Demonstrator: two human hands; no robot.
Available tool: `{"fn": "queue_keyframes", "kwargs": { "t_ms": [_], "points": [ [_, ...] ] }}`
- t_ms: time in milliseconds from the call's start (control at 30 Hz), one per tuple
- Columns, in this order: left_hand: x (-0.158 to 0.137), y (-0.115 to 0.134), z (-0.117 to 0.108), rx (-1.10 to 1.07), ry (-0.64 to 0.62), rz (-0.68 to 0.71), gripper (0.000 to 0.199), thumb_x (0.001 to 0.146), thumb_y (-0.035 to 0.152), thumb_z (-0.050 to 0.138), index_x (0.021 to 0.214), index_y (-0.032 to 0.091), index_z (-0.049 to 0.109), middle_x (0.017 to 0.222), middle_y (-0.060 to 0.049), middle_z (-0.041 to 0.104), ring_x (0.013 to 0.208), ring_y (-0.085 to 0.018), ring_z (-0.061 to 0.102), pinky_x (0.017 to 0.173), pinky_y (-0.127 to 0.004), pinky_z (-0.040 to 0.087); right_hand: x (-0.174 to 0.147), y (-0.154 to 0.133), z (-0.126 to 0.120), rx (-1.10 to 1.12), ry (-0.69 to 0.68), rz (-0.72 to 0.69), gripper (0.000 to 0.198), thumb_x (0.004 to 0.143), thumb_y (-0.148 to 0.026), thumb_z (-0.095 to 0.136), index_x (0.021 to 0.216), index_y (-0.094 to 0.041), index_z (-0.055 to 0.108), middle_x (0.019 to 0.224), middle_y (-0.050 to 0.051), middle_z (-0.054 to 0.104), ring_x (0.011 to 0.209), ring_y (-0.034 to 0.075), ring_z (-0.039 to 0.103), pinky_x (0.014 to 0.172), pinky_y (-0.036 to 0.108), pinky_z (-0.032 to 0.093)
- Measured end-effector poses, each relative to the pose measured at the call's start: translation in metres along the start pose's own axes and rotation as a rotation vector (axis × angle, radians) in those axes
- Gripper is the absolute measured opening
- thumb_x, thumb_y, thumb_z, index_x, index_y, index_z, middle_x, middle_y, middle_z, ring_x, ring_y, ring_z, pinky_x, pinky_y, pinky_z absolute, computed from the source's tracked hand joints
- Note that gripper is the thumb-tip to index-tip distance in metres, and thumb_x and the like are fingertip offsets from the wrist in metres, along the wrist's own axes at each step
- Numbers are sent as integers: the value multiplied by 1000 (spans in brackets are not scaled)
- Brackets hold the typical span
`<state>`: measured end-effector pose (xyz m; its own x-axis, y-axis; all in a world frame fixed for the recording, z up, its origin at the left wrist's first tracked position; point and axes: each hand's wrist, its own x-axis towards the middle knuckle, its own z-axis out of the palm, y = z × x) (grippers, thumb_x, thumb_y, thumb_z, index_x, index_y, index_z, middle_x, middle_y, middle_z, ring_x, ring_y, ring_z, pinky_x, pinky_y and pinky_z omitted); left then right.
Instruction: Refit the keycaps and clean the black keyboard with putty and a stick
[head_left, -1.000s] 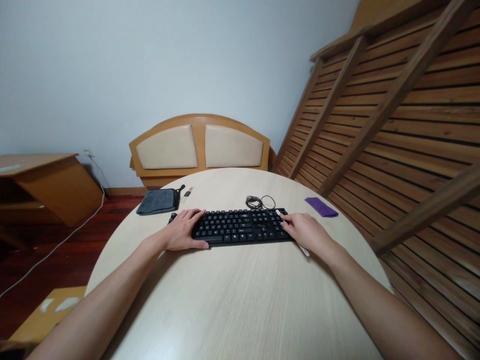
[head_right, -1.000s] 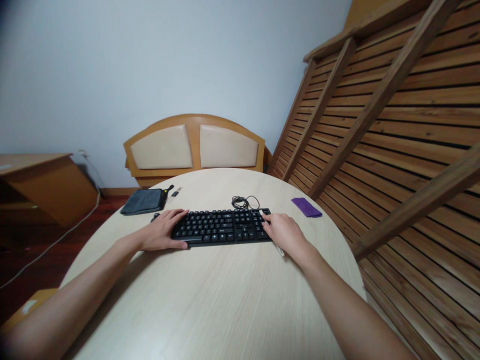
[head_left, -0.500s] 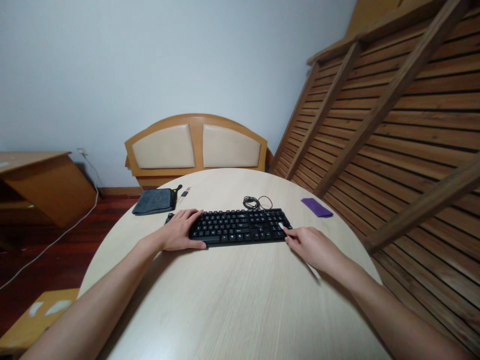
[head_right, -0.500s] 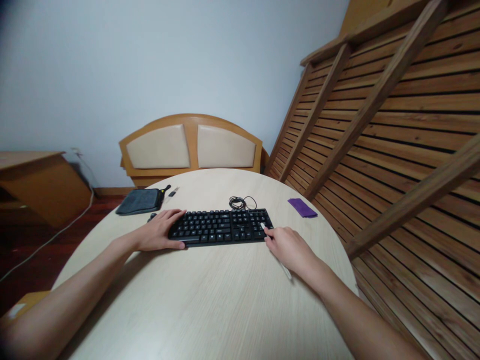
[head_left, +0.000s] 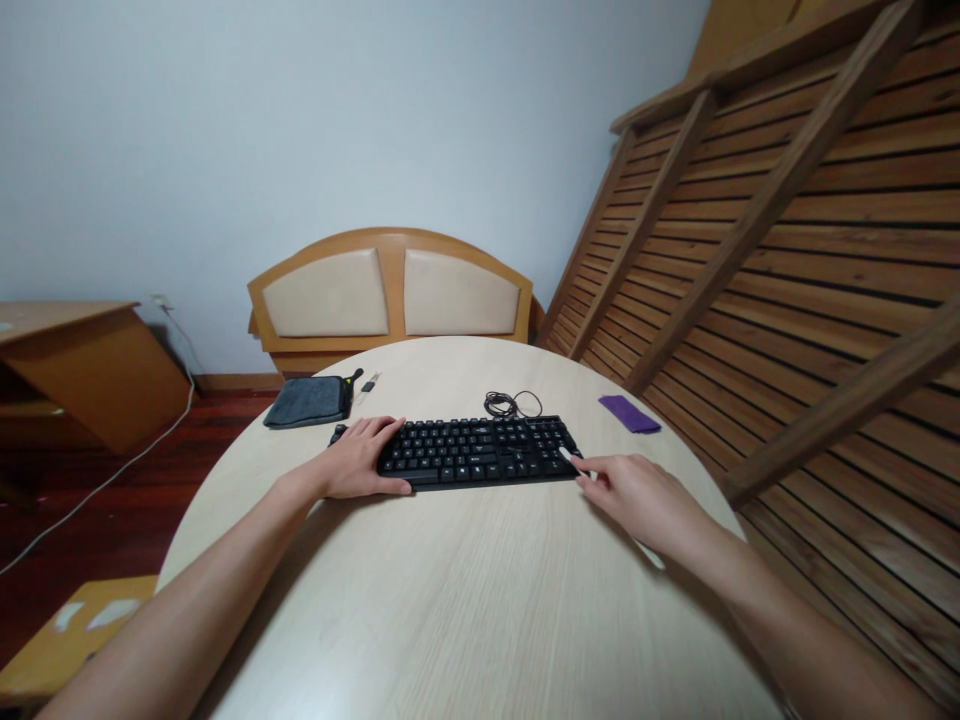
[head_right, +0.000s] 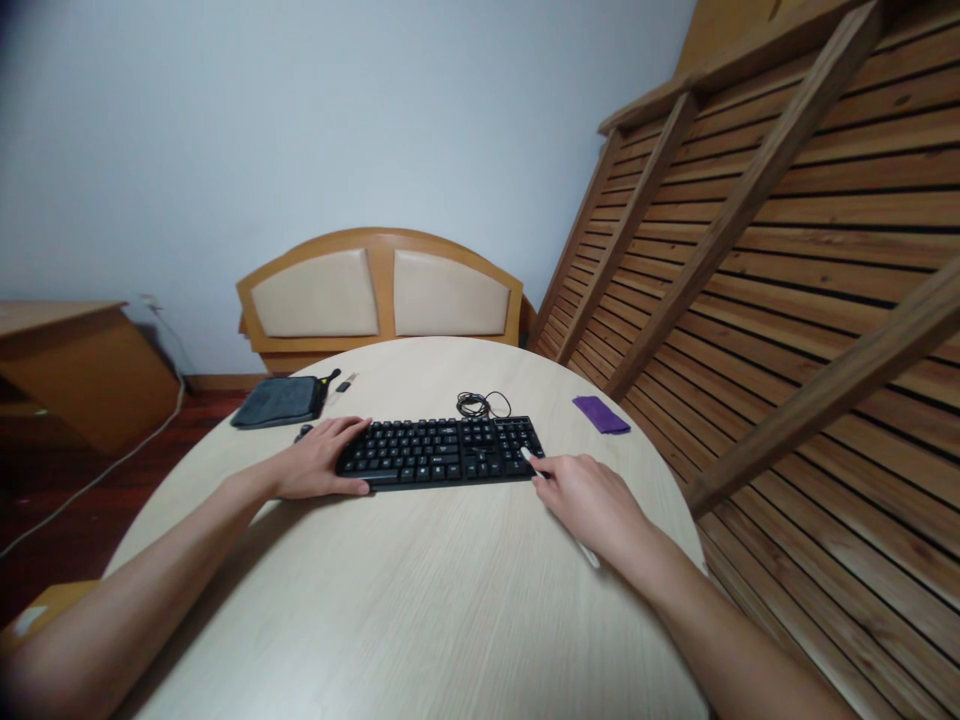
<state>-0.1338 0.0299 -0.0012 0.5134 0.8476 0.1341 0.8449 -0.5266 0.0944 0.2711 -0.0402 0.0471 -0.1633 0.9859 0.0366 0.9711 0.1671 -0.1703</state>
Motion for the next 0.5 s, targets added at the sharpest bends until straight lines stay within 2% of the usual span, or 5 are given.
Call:
{"fn": "queue_keyframes", "kwargs": {
  "t_ms": [200, 333, 500],
  "points": [
    [0, -1, 2, -6, 18, 2, 112, 68, 87, 57, 153, 18, 35, 146, -20, 48, 131, -40, 46, 111, -53, 34, 38, -7, 9, -19, 64, 2, 40, 95, -36, 49, 131, -31, 67, 99, 7, 79, 93, 26, 72, 70, 30, 46],
    [0, -1, 2, -5, 10, -8, 112, 68, 87, 57, 153, 17, 35, 147, -20, 47, 131, -40, 46, 112, -53, 34, 58, -12, 15, -64, 76, 3, 40, 97, -36, 48, 133, -30, 66, 110, 9, 77, 101, 27, 71, 76, 32, 49],
    [-1, -1, 2, -2, 1, -13, 113, 69, 87, 57, 153, 15, 35, 148, -21, 45, 132, -40, 45, 113, -53, 33, 67, -12, 21, -99, 79, -7, 39, 97, -33, 48, 129, -27, 68, 115, 11, 75, 103, 27, 71, 80, 34, 51]
  ]
}}
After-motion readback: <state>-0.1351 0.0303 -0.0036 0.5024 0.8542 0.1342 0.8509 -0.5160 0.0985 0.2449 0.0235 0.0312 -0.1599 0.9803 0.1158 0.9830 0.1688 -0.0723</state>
